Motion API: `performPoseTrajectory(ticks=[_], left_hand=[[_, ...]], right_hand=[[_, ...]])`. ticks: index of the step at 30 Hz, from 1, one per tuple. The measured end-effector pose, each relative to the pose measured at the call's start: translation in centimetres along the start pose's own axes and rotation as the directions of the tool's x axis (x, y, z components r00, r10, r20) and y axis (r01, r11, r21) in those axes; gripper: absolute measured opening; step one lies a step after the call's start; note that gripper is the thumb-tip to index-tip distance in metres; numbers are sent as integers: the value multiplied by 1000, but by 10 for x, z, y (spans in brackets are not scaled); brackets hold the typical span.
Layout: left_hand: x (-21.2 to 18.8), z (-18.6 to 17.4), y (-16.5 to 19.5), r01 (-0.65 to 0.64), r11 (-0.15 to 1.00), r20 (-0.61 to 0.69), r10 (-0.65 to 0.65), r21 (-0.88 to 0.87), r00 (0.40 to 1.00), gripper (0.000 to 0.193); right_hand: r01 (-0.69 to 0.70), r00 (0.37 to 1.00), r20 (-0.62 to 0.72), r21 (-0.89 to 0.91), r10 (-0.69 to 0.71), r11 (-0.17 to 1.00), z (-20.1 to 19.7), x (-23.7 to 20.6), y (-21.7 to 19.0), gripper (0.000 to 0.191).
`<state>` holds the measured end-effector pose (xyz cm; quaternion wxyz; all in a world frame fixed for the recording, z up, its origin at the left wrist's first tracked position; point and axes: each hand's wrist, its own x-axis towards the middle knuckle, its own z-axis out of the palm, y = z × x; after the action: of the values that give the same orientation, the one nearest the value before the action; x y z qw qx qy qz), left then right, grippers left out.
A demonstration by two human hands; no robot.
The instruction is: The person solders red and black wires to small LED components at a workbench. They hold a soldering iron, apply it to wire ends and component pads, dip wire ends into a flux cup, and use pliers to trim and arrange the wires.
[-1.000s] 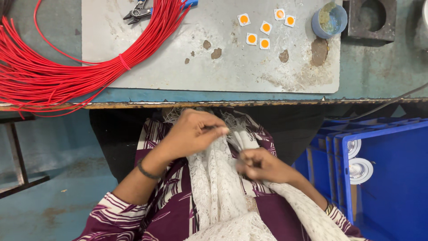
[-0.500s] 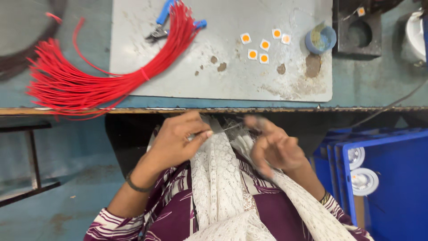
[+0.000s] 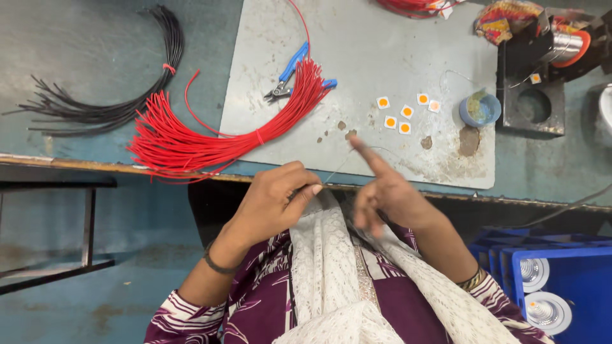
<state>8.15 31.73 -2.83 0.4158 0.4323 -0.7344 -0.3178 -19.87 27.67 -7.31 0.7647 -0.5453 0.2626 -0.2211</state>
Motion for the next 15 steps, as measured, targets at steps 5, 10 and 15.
performPoseTrajectory(ticks=[5, 10, 15], left_hand=[[22, -10, -9, 66, 986, -37, -61, 152, 997, 10], [46, -5, -16, -161, 950, 80, 144, 267, 986, 12], [66, -2, -16, -200, 963, 38, 197, 180, 980, 13]], right_hand=[[-9, 992, 123, 385, -41, 923, -6, 8, 5, 65], [58, 998, -3, 120, -58, 991, -25, 12, -9, 73], [-187, 978, -128, -214, 162, 959, -26, 14, -24, 78]])
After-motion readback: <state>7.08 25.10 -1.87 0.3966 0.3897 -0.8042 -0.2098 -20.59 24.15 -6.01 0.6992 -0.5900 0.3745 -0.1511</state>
